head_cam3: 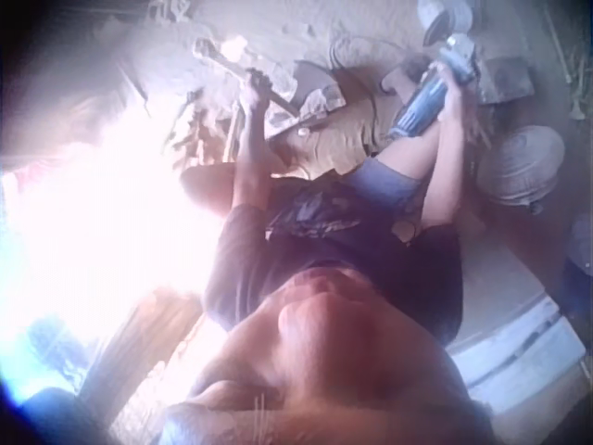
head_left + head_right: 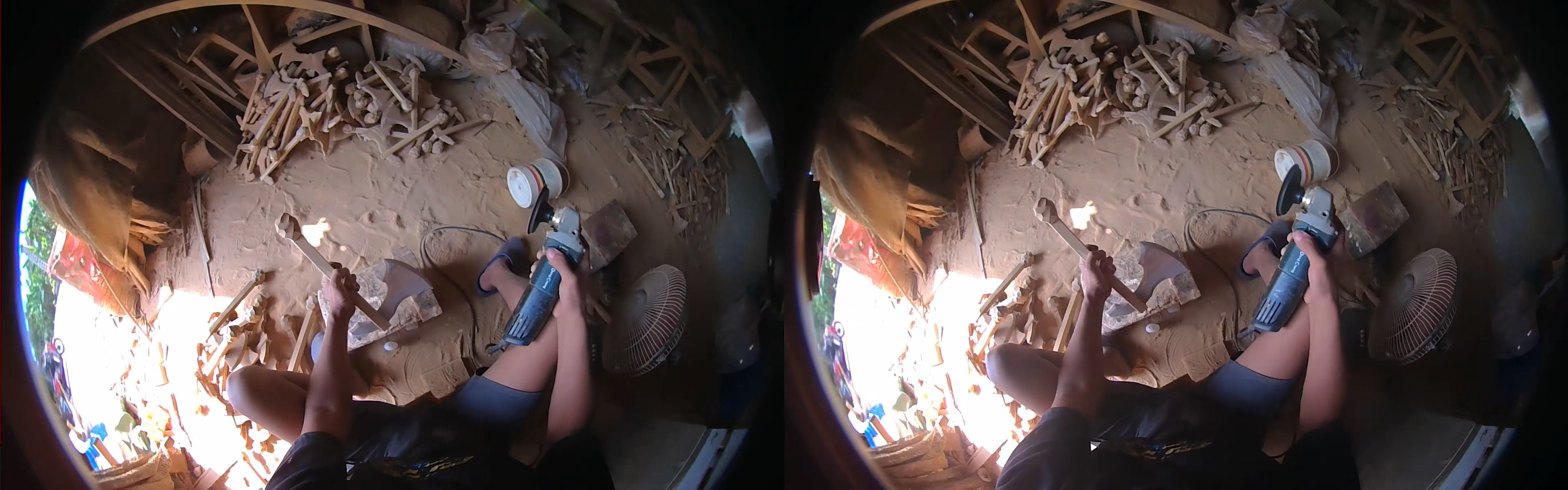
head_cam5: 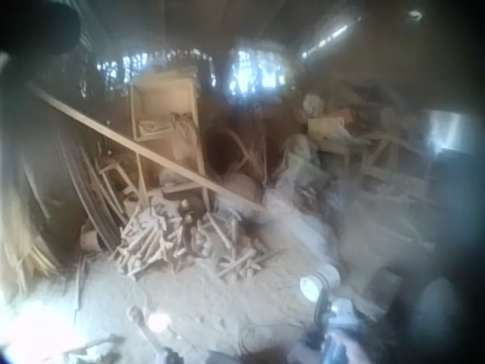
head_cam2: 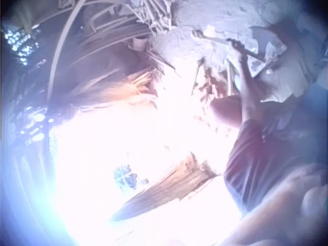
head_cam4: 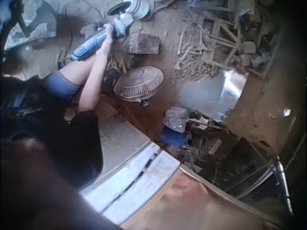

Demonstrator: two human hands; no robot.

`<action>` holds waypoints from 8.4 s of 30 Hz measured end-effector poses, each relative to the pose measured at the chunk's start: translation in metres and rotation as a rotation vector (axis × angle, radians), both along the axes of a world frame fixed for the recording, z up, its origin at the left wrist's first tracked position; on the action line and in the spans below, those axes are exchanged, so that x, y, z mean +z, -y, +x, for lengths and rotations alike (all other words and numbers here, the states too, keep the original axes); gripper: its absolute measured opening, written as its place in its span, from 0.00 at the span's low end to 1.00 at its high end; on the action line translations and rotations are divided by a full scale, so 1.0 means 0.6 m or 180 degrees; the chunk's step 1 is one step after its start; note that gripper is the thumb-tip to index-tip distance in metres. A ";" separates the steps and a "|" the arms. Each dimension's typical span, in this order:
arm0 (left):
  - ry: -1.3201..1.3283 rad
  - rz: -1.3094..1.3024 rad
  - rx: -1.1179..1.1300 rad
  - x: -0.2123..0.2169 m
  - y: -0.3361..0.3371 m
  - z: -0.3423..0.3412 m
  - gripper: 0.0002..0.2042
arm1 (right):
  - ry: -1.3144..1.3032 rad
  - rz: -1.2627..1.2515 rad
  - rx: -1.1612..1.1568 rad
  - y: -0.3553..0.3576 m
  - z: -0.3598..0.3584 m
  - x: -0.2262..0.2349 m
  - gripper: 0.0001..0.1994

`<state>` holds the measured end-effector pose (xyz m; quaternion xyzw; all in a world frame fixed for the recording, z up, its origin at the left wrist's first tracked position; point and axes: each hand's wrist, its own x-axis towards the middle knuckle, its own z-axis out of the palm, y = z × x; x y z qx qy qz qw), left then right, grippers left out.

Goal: The person uses an angle grinder with a sanding disc to smooth the surfaces of a curved wooden piece, rotating and shifting the piece on a stone block to access different edges and sides.

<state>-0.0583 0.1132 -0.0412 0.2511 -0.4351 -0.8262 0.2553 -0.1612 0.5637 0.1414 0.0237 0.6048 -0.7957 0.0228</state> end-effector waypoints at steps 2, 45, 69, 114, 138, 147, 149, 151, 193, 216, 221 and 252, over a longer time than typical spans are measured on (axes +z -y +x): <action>-0.0360 0.0076 -0.0068 0.059 0.027 -0.006 0.06 | 0.0677 -0.1141 0.0368 -0.014 -0.019 -0.048 0.21; 0.6951 -0.2056 0.0242 0.136 0.135 1.284 0.15 | 0.0189 -0.0637 0.1434 0.153 -0.029 -0.056 0.25; 0.4685 -0.2787 0.0349 -0.330 0.086 0.664 0.27 | 0.0060 0.0023 0.0746 0.155 -0.039 -0.054 0.27; 0.1441 -0.3296 -0.0451 0.374 0.282 0.269 0.17 | 0.0279 -0.1242 0.0856 0.107 0.029 -0.019 0.21; 0.1076 -0.3671 -0.0783 -0.106 0.106 0.214 0.18 | -0.0718 0.2013 0.2381 0.391 0.163 -0.097 0.51; 0.1516 -0.3447 -0.0914 -0.085 0.089 0.209 0.13 | -0.0962 0.2301 0.2821 0.474 0.178 -0.107 0.47; 0.1554 -0.3483 -0.0959 -0.081 0.090 0.206 0.13 | -0.1262 0.2357 0.2782 0.482 0.184 -0.109 0.45; 0.1801 -0.3391 -0.0800 -0.084 0.083 0.215 0.13 | -0.0751 0.2440 0.2697 0.490 0.195 -0.096 0.47; 0.1832 -0.3370 -0.0754 -0.076 0.072 0.198 0.12 | -0.0833 0.2680 0.2467 0.494 0.190 -0.087 0.46; 0.1329 -0.3178 -0.0642 -0.089 0.080 0.198 0.13 | -0.0901 0.2584 0.2544 0.480 0.191 -0.095 0.46; 0.1323 -0.3851 -0.0778 -0.111 0.096 0.202 0.12 | -0.0955 0.2401 0.2186 0.441 0.180 -0.123 0.47; 0.4145 -0.5241 -0.1896 0.158 -0.009 0.129 0.12 | -0.1138 0.1610 0.2411 0.360 0.103 -0.106 0.43</action>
